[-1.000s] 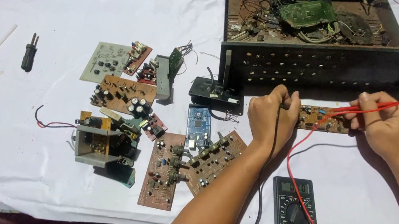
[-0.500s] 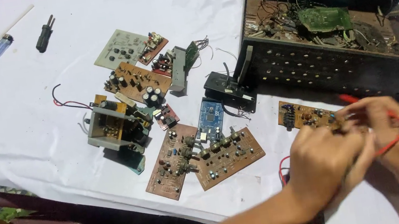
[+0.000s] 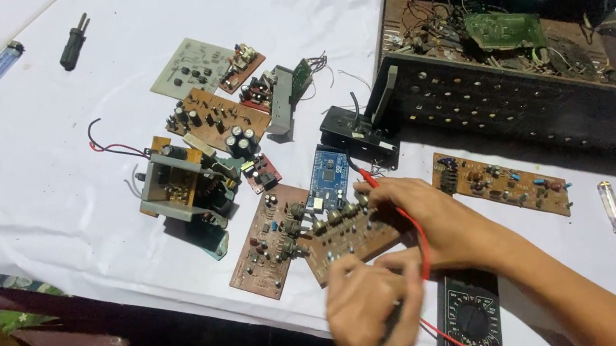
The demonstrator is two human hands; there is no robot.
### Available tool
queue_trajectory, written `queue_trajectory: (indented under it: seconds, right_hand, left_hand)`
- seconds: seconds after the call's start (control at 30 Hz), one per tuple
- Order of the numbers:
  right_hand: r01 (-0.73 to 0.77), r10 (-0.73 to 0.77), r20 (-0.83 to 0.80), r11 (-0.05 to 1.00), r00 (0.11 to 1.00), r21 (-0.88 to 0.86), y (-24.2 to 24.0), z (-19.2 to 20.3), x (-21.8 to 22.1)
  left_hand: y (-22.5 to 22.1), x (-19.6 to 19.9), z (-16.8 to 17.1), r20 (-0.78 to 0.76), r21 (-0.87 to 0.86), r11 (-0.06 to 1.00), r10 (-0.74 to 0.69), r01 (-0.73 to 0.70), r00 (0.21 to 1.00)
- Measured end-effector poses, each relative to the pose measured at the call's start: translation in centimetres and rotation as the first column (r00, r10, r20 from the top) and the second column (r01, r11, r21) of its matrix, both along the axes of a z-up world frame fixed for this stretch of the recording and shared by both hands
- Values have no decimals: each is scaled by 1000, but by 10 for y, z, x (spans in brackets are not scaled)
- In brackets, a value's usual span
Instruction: Testing electronic components on a circuit board using a digital multimeter to diagnose faults.
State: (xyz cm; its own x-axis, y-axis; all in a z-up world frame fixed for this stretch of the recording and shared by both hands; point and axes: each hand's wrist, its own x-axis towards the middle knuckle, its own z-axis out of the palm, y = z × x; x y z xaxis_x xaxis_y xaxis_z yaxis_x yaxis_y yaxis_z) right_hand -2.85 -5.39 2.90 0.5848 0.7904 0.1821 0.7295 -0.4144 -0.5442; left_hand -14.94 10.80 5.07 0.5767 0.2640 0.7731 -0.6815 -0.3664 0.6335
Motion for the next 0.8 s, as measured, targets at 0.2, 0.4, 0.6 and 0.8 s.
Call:
queue_trajectory:
  seconds: [0.2,0.4,0.6,0.8]
  right_hand:
    - [163,-157,-228,986,961,12,9,18,-2]
    - [254,-260,-144,965,955,-61,-31,18,-3]
    - [456,-453,-88,890,887,20,-115,31,-20]
    - [619,-617,-40,785,786,37,-157,16,-46]
  left_hand:
    - [24,9,1,-99,-10,977,213,-215,972]
    - [25,11,-10,-220,-70,959,254,-276,942]
    - [18,13,-18,-228,-8,959,276,-285,934]
    - [1,24,-18,-238,-20,974,213,-224,948]
